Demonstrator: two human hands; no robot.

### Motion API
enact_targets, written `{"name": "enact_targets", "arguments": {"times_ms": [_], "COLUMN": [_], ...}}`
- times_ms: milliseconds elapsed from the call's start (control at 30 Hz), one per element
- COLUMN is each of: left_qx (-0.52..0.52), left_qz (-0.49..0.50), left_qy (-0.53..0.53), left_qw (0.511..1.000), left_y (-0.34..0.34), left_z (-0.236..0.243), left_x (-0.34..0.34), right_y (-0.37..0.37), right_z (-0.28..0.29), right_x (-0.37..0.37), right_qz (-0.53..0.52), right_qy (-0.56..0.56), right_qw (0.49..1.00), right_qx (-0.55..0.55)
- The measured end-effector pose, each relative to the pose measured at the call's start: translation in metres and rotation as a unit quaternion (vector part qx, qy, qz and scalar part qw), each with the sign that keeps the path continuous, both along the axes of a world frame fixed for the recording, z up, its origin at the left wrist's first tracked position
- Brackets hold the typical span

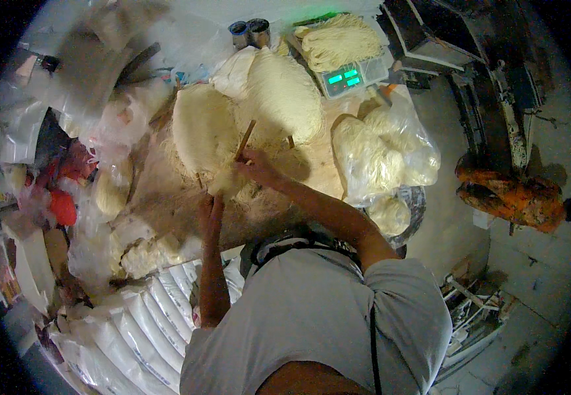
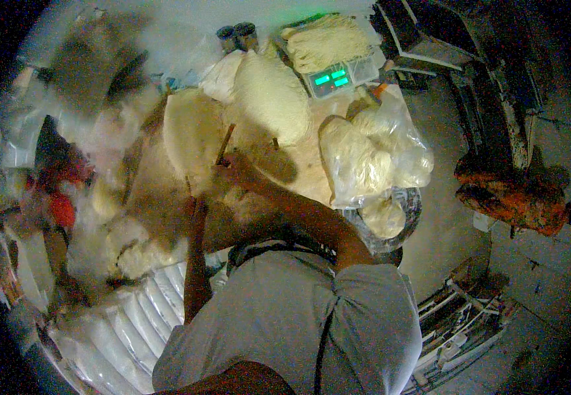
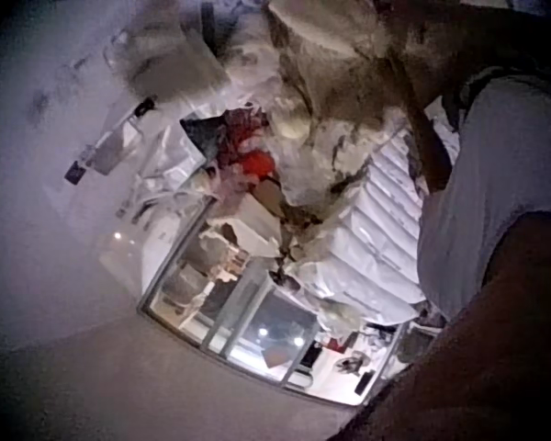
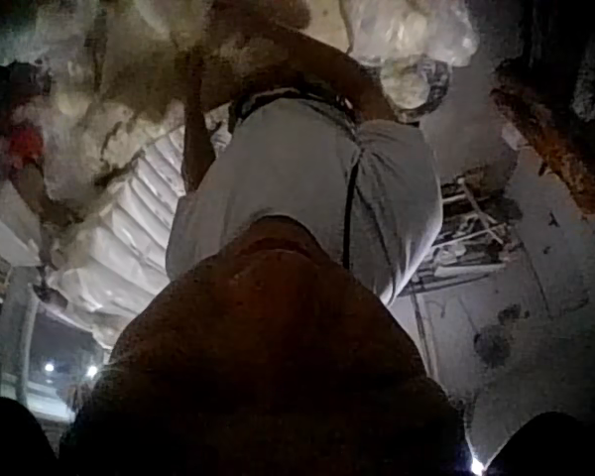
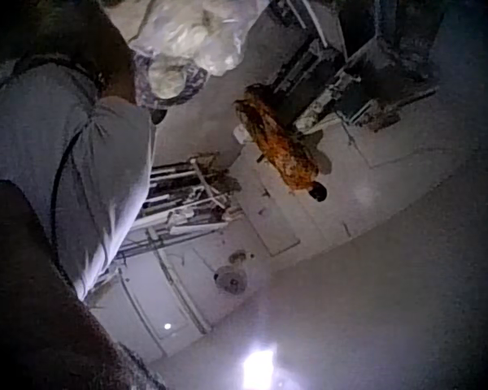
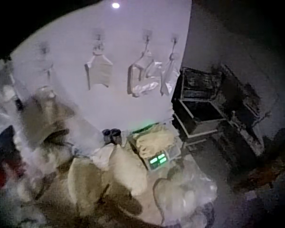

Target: The person uses two wooden sticks to lift, separate, and arrange bundles of long, thin noodles on a wooden table. They repeatedly pick up sections of noodles, spread them out, and place them onto a digital scale.

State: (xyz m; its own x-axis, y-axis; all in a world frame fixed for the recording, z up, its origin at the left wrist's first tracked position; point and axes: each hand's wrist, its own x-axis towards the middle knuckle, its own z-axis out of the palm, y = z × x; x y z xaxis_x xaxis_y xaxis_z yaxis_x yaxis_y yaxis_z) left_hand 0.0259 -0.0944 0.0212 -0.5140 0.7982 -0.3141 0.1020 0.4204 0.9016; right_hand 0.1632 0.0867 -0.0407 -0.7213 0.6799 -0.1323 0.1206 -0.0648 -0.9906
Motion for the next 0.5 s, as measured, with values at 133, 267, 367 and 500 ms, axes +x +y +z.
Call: {"name": "enact_targets", "arguments": {"times_ms": [133, 267, 367, 500], "left_qx": [-0.055, 0.014, 0.029, -0.041], "left_qz": [0.005, -0.002, 0.01, -0.008], "left_qy": [0.05, 0.058, 0.049, 0.104], "left_qw": [0.997, 0.998, 0.998, 0.994], "left_y": [-0.018, -0.008, -0.022, -0.024], "left_z": [-0.039, -0.02, -0.045, -0.05], "left_x": [-0.011, -0.004, -0.016, -0.024], "right_y": [-0.018, -0.019, -0.019, -0.018], "right_z": [0.006, -0.013, -0.009, -0.025], "right_x": [-0.001, 0.003, -0.002, 0.003], "right_qz": [0.024, 0.052, 0.05, -0.06], "right_qy": [0.011, -0.048, -0.059, 0.011], "right_qw": [0.991, 0.989, 0.997, 0.998], "right_qx": [0.129, 0.131, 0.029, -0.004]}}
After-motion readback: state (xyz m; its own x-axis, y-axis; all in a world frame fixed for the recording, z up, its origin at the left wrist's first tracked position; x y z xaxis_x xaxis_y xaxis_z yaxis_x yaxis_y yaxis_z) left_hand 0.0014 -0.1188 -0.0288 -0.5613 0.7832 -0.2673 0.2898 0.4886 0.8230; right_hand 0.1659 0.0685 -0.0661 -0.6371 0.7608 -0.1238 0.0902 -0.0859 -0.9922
